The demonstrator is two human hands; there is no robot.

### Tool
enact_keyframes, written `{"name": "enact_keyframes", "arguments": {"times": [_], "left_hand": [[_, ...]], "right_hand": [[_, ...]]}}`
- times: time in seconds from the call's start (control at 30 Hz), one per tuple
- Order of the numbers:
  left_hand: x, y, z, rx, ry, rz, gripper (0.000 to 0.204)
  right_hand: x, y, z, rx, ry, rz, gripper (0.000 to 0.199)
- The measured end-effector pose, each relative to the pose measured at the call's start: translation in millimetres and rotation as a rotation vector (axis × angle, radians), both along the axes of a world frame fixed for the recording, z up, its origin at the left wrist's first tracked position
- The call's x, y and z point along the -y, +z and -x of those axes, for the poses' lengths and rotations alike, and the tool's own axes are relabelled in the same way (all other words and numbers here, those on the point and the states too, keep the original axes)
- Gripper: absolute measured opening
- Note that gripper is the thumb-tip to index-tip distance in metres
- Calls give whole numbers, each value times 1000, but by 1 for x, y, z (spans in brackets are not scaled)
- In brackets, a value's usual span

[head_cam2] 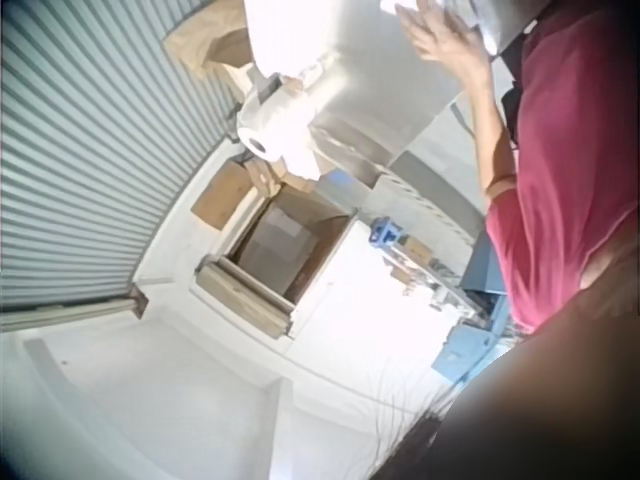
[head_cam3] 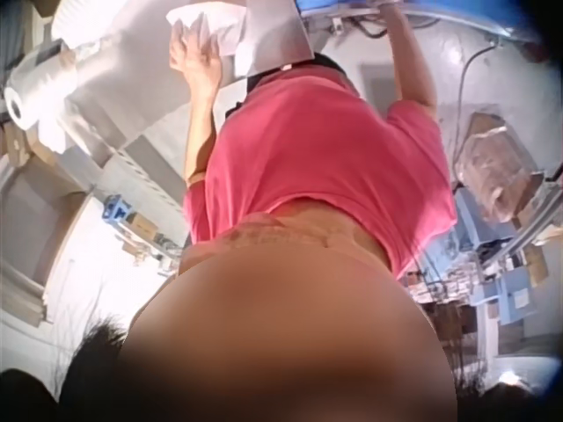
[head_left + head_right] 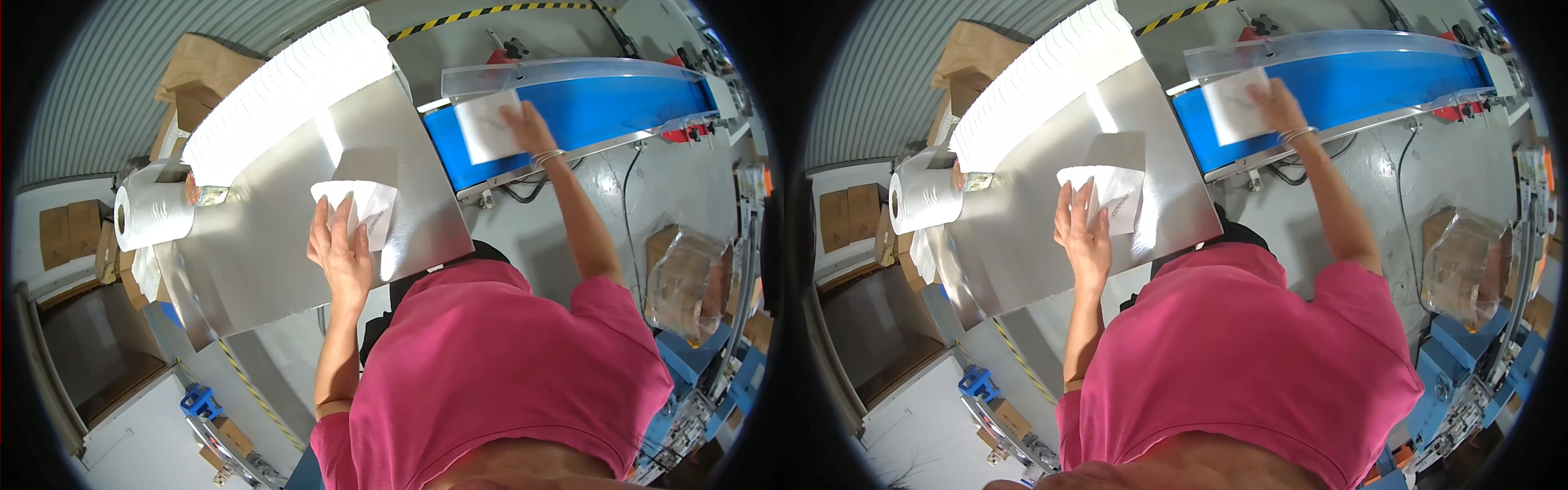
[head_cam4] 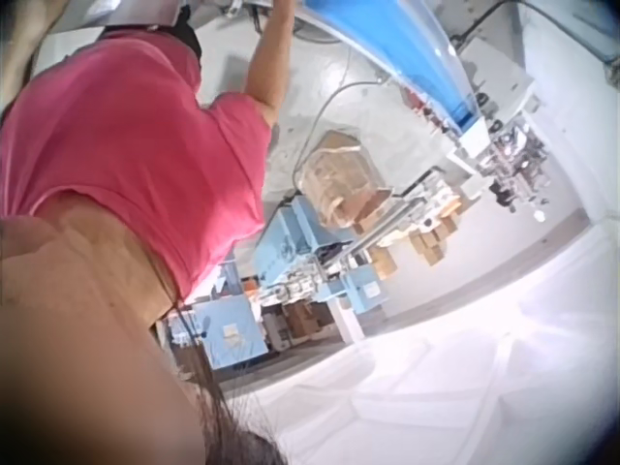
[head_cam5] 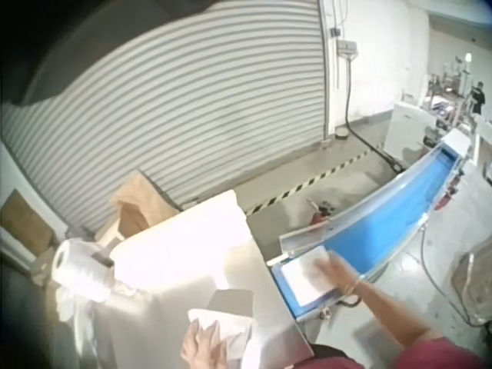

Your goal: The recorder is packing stacks of folded paper napkins into a packaging machine or onto a conveyor belt.

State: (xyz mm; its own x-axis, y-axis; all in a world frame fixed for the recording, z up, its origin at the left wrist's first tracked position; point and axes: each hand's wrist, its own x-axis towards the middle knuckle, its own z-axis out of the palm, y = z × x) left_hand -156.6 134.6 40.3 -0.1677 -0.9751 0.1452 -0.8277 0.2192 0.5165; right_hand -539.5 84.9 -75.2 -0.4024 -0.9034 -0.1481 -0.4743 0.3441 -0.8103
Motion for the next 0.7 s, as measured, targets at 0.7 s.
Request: {"name": "enact_keyframes", "arguments": {"times": [0.7], "left_hand": [[0,-5,-3,-19,-42,78,39]], "right_hand": [[14,46,-169,263,1021,383,39]]}}
